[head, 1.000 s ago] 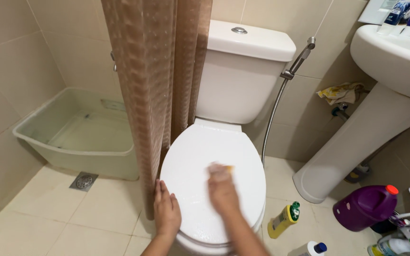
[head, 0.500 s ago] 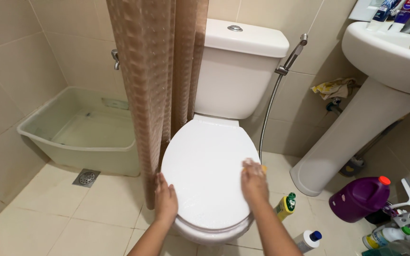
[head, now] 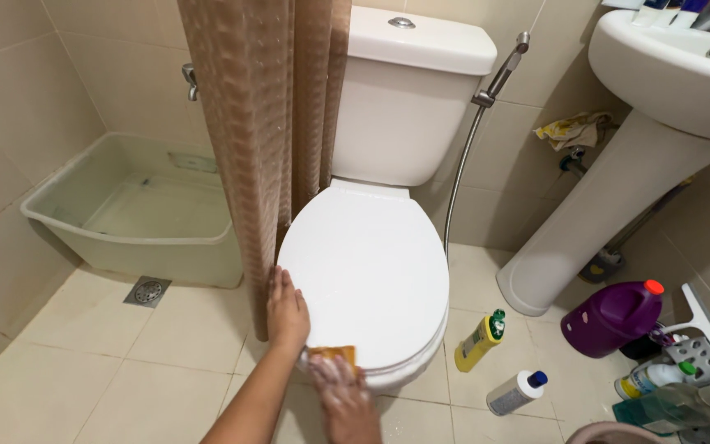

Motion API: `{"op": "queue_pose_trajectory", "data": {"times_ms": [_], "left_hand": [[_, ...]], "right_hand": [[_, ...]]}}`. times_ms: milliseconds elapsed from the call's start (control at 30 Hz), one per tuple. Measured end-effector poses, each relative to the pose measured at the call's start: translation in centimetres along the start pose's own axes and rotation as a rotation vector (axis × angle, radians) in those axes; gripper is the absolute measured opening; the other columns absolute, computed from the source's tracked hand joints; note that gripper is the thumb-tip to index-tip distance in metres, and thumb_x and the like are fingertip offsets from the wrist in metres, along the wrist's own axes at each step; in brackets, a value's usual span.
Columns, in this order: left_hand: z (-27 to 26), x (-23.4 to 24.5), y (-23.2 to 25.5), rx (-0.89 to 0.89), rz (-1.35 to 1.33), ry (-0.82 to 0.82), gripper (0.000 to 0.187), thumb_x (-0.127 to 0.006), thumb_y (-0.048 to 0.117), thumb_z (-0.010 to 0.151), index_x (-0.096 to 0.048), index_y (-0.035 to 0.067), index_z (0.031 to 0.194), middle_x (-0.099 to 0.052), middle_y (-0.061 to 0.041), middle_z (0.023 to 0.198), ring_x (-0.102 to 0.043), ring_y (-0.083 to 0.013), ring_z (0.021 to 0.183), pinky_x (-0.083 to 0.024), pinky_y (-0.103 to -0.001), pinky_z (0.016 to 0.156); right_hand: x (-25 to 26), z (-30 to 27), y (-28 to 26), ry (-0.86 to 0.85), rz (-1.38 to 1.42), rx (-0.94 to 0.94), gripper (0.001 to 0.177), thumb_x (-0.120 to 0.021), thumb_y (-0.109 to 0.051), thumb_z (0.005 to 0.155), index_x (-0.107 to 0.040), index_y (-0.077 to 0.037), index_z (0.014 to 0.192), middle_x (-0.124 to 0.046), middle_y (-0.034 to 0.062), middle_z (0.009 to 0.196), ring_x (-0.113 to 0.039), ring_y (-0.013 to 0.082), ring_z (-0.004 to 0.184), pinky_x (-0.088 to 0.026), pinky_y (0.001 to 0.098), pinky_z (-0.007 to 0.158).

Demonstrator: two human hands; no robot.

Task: Cleaning the exterior of a toilet bowl and tank using a sponge, soap, and water.

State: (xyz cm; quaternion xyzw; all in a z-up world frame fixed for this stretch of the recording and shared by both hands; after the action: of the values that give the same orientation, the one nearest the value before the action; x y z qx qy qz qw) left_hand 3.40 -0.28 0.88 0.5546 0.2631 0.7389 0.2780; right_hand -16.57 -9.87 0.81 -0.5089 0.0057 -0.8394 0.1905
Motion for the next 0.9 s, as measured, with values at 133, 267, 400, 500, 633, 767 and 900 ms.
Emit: {"op": "queue_pose_trajectory", "data": {"times_ms": [133, 267, 400, 500, 633, 767, 900], "left_hand": [[-3.0, 0.7, 1.6, -0.047, 0.025, -0.010, 0.057, -0.040, 0.025, 0.104, -0.031, 0.008, 0.158, -0.021, -0.004, 0.169, -0.020, -0.0315, 0.154, -0.021, -0.040, 0.123], [-5.6, 1.8, 3.2, -0.007, 0.029, -0.079, 0.057, -0.039, 0.023, 0.104, -0.028, 0.011, 0.159, -0.018, -0.001, 0.170, -0.008, -0.0309, 0.156, -0.015, -0.039, 0.126], [-6.1, 2.3, 3.6, -0.011, 0.016, -0.109, 0.058, -0.040, 0.021, 0.103, -0.028, 0.010, 0.159, -0.017, -0.001, 0.170, -0.005, -0.0320, 0.157, -0.016, -0.040, 0.125], [-6.0, 1.8, 3.3, -0.028, 0.015, -0.120, 0.057, -0.040, 0.020, 0.104, -0.028, 0.008, 0.158, -0.016, -0.002, 0.170, -0.003, -0.0342, 0.157, -0.016, -0.041, 0.125], [-5.0, 0.5, 1.4, -0.076, -0.008, -0.090, 0.057, -0.042, 0.021, 0.104, -0.030, 0.009, 0.158, -0.017, -0.002, 0.170, -0.005, -0.0353, 0.157, -0.015, -0.042, 0.126], [-3.5, -0.8, -1.2, -0.142, -0.108, -0.127, 0.058, -0.045, 0.023, 0.103, -0.032, 0.015, 0.159, -0.019, 0.002, 0.171, -0.006, -0.0336, 0.159, -0.017, -0.040, 0.127], [-3.5, 0.5, 0.8, -0.107, -0.084, -0.226, 0.060, -0.043, 0.024, 0.103, -0.026, 0.017, 0.160, -0.012, 0.004, 0.172, -0.002, -0.0325, 0.158, -0.014, -0.040, 0.127]], "right_hand": [[2.2, -1.7, 3.2, 0.031, -0.087, -0.167, 0.055, -0.045, 0.000, 0.095, -0.056, -0.019, 0.146, -0.057, 0.0115, 0.147, -0.047, 0.0350, 0.138, -0.038, 0.0523, 0.112], [4.7, -2.2, 10.3, 0.228, 0.191, -0.607, 0.029, -0.056, -0.013, 0.100, -0.065, -0.014, 0.127, -0.067, 0.0090, 0.128, -0.062, 0.0279, 0.121, -0.054, 0.0407, 0.105], [8.5, -0.6, 13.1, 0.325, 0.246, -0.629, 0.029, -0.057, -0.009, 0.095, -0.072, -0.011, 0.119, -0.069, 0.0124, 0.118, -0.064, 0.0277, 0.113, -0.056, 0.0412, 0.095], [5.9, -0.9, 11.5, 0.398, 0.205, -0.644, 0.021, -0.059, -0.005, 0.091, -0.074, -0.006, 0.105, -0.068, 0.0157, 0.109, -0.062, 0.0304, 0.108, -0.056, 0.0441, 0.087], [0.8, 1.4, 3.4, 0.241, 0.165, -0.412, 0.016, -0.056, -0.009, 0.094, -0.069, -0.011, 0.085, -0.068, 0.0072, 0.093, -0.063, 0.0251, 0.099, -0.055, 0.0445, 0.093], [2.5, 4.9, -1.3, 0.104, 0.102, -0.300, 0.013, -0.057, -0.011, 0.089, -0.068, -0.012, 0.095, -0.066, 0.0083, 0.105, -0.058, 0.0284, 0.110, -0.042, 0.0485, 0.101], [3.9, 4.1, 3.8, 0.037, 0.087, -0.340, 0.020, -0.055, -0.015, 0.092, -0.064, -0.015, 0.109, -0.065, 0.0061, 0.110, -0.056, 0.0241, 0.115, -0.029, 0.0536, 0.109]]}}
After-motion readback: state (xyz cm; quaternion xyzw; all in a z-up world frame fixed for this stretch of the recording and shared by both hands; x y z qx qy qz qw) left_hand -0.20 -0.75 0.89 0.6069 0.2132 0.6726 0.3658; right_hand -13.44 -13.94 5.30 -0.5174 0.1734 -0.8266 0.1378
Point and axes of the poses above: each hand's wrist, its own z-axis towards the middle knuckle, its own x-axis out of the back of the hand, y = z × x, the point moved 6 cm from there along z, towards the middle knuckle
